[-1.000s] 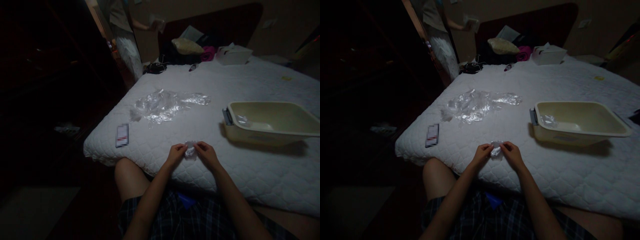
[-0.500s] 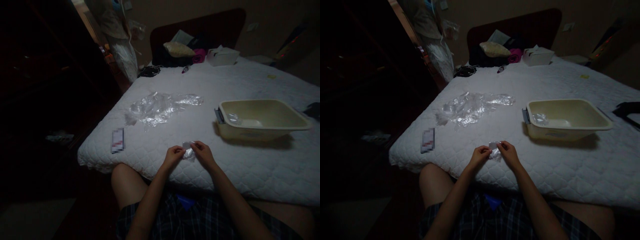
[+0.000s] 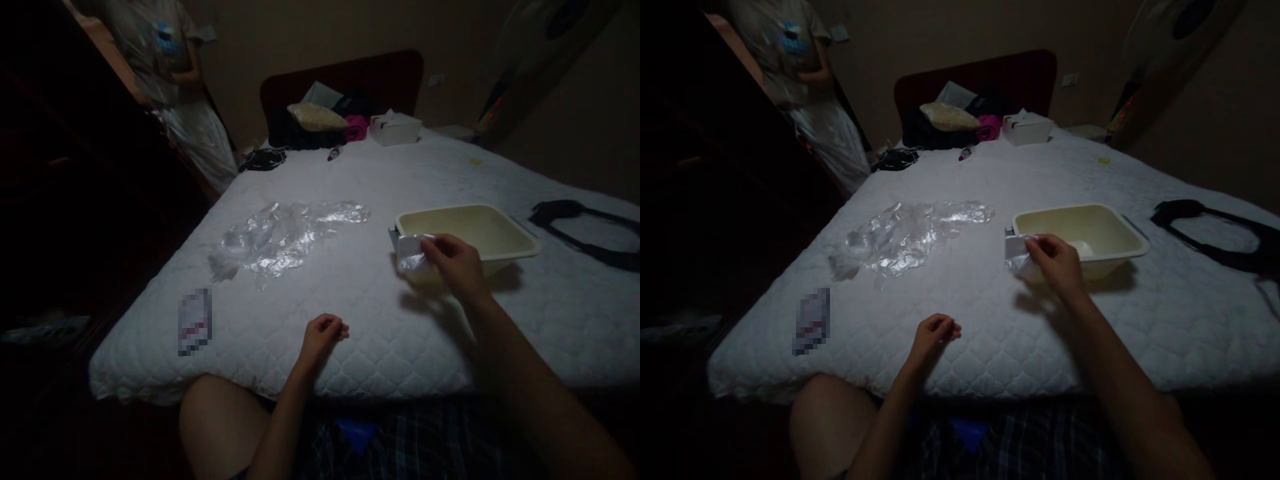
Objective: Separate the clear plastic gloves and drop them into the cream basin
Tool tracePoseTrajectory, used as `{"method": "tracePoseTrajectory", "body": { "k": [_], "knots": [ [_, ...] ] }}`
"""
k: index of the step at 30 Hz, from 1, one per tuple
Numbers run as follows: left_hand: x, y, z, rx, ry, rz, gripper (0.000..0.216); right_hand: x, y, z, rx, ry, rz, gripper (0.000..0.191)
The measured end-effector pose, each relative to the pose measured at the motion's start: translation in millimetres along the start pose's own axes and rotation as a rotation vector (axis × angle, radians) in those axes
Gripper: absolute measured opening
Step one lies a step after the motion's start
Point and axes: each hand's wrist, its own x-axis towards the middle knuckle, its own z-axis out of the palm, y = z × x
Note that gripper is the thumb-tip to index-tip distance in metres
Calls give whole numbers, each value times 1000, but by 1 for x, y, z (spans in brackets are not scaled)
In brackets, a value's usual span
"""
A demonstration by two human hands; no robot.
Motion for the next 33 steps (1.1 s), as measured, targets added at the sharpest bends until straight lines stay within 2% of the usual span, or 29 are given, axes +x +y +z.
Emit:
{"method": "tracePoseTrajectory", "body": {
  "k": [3,6,9,15,17,21,24,30,33],
  "knots": [
    [1,1,-1,37,3,-2,35,41,-4,-27,-90,27,-8,24],
    [2,1,-1,71,-6,-5,36,71,7,-38,-150,-44,124,20],
    [2,2,-1,87,6,-8,37,88,23,-37,-163,-140,256,18],
    [2,2,-2,132,2,-30,38,99,47,-25,-290,-255,329,24],
    [2,2,-3,145,2,-36,38,100,54,-23,-426,-320,264,26],
    [2,2,-3,151,-12,-21,37,101,67,-22,-765,-391,-1,22],
    [2,1,-4,168,-21,-20,38,102,69,-22,-893,-447,-158,18],
    [4,-1,-5,165,-27,-13,35,102,52,-19,-882,-568,-321,10],
    [4,-1,-5,169,-34,-13,35,100,45,-15,-791,-746,-235,9]
  ]
}}
